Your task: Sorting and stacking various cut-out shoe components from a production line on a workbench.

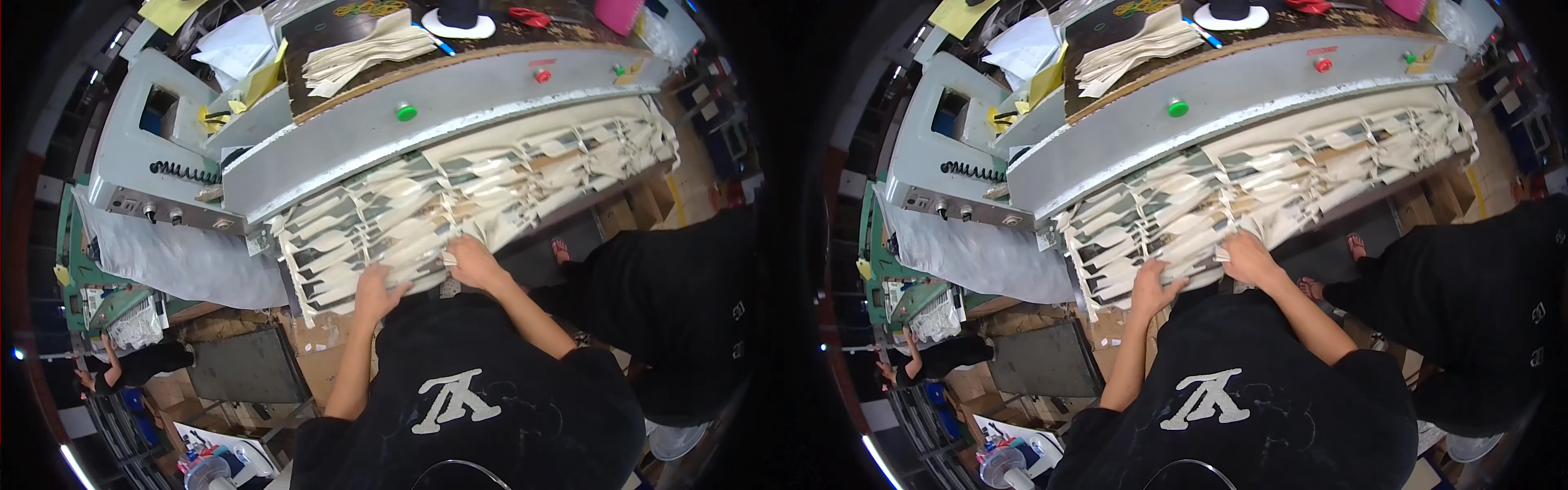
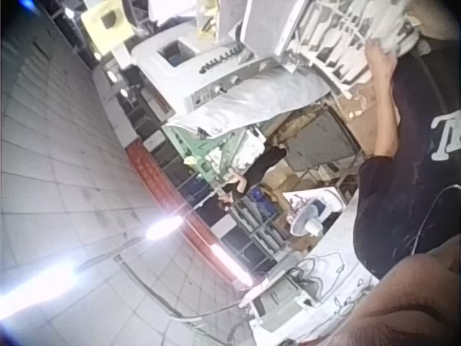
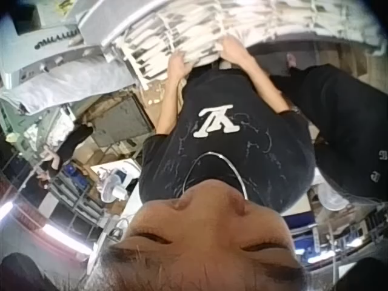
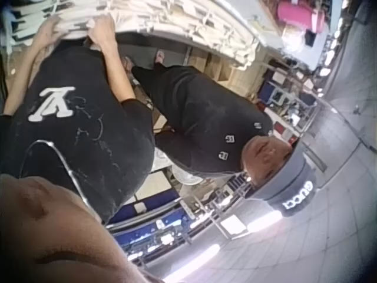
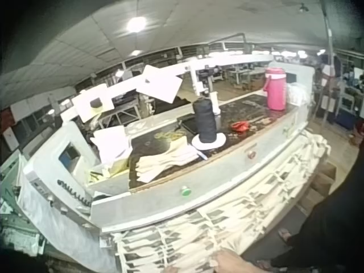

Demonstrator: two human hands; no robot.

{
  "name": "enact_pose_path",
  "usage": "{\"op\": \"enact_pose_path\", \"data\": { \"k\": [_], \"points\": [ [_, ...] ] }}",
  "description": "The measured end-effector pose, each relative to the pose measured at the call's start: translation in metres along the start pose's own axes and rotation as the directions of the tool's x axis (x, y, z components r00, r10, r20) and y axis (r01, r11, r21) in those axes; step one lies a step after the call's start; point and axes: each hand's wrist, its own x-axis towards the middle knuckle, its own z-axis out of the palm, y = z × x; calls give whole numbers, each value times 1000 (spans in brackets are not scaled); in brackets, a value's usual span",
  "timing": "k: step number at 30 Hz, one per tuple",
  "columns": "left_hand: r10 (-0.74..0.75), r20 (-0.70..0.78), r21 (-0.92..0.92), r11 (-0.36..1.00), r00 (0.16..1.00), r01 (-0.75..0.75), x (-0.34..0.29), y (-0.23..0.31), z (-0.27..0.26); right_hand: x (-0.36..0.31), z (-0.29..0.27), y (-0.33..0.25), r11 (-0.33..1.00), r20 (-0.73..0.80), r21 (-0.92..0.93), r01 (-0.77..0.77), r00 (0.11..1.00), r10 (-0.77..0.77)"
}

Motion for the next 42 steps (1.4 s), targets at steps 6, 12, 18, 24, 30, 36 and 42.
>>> {"op": "enact_pose_path", "data": {
  "k": [6,12,18,24,30,36,42],
  "points": [
    [-97,-47,-76,993,994,93,73,-24,-63,95,-84,-46,975,27,105,-197,980,195],
    [-129,-145,198,968,981,156,124,-76,-28,250,-4,-59,996,21,-14,86,996,-86],
    [-240,-14,128,962,971,240,113,-79,-12,267,30,-34,963,133,-76,258,960,-247],
    [-196,-119,142,967,973,212,113,-77,-22,194,-62,-12,834,-517,382,398,840,-165],
    [-402,-178,-375,872,898,315,161,-32,-34,127,-83,16,525,-691,702,482,638,339],
    [-63,-335,-682,705,940,-196,179,130,-57,91,-104,-24,641,-545,690,336,824,155],
    [-670,-1,-965,196,742,176,156,79,-25,65,-73,-14,593,-432,771,231,874,221]
  ]
}}
